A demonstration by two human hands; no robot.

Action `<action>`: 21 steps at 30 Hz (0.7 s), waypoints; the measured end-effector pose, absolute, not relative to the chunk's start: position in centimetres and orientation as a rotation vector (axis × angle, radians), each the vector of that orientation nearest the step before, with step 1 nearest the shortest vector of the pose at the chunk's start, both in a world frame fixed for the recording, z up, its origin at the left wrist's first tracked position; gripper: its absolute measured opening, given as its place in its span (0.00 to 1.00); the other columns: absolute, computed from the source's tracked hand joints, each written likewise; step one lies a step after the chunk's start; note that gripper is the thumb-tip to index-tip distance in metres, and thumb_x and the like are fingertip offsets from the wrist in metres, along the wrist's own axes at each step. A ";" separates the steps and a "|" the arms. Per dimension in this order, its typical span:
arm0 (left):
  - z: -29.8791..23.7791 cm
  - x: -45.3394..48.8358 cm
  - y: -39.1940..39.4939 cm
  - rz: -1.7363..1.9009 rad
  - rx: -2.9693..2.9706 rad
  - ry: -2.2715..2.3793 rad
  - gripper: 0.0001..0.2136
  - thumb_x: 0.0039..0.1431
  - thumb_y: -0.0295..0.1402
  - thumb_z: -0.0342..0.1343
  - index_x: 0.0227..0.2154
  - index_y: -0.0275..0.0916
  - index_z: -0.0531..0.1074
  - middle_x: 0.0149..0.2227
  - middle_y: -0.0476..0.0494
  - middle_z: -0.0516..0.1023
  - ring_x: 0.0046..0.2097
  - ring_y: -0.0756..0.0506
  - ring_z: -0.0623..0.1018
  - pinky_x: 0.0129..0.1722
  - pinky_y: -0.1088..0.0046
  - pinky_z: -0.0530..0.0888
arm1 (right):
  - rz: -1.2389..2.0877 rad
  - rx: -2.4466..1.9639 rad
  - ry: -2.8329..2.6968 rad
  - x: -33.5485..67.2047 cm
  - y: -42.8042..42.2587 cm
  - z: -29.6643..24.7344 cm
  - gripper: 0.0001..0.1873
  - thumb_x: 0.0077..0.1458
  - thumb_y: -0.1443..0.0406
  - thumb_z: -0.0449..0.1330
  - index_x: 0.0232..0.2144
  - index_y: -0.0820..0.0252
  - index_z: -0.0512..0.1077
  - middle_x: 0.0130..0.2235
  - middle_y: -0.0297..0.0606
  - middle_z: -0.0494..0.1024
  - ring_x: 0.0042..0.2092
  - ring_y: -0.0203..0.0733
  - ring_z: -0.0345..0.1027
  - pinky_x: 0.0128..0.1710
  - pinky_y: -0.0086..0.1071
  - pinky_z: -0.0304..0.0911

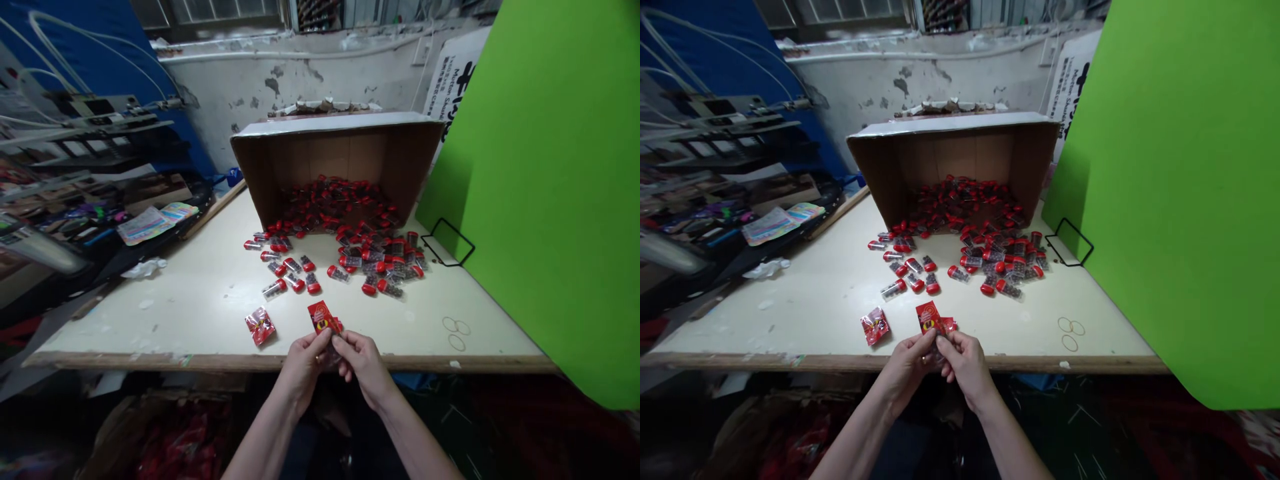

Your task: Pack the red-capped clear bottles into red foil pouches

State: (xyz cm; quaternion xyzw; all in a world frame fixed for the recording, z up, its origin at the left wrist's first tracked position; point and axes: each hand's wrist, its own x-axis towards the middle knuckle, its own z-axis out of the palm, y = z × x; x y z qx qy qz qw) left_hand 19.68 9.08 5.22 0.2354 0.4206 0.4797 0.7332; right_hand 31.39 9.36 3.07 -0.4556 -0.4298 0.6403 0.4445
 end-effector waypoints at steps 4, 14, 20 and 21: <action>5.2 19.9 9.3 1.098 0.472 0.936 0.12 0.49 0.39 0.61 0.25 0.32 0.72 0.20 0.48 0.71 0.19 0.53 0.67 0.22 0.74 0.65 | 1.578 -1.119 -1.042 30.8 9.7 3.2 0.17 0.53 0.53 0.58 0.28 0.63 0.70 0.20 0.31 0.71 0.19 0.29 0.61 0.16 0.19 0.55; 6.0 19.7 9.6 1.123 0.343 0.985 0.13 0.45 0.38 0.64 0.26 0.30 0.76 0.23 0.44 0.76 0.24 0.52 0.71 0.27 0.77 0.68 | 1.480 -1.078 -1.293 32.3 9.6 2.4 0.11 0.49 0.58 0.63 0.28 0.60 0.73 0.26 0.32 0.75 0.29 0.38 0.68 0.29 0.27 0.64; 5.9 20.8 8.6 1.120 0.282 0.958 0.12 0.42 0.36 0.66 0.26 0.31 0.76 0.23 0.45 0.76 0.25 0.52 0.72 0.31 0.74 0.70 | 1.549 -1.077 -1.145 32.5 10.0 0.4 0.16 0.45 0.56 0.65 0.20 0.61 0.67 0.20 0.30 0.71 0.22 0.36 0.64 0.21 0.27 0.60; 6.0 20.9 8.5 1.121 0.279 0.956 0.12 0.42 0.36 0.66 0.26 0.31 0.76 0.23 0.45 0.76 0.25 0.51 0.72 0.31 0.74 0.70 | 1.560 -1.074 -1.129 32.4 10.1 0.3 0.17 0.45 0.56 0.66 0.19 0.60 0.66 0.19 0.29 0.70 0.21 0.35 0.63 0.20 0.27 0.59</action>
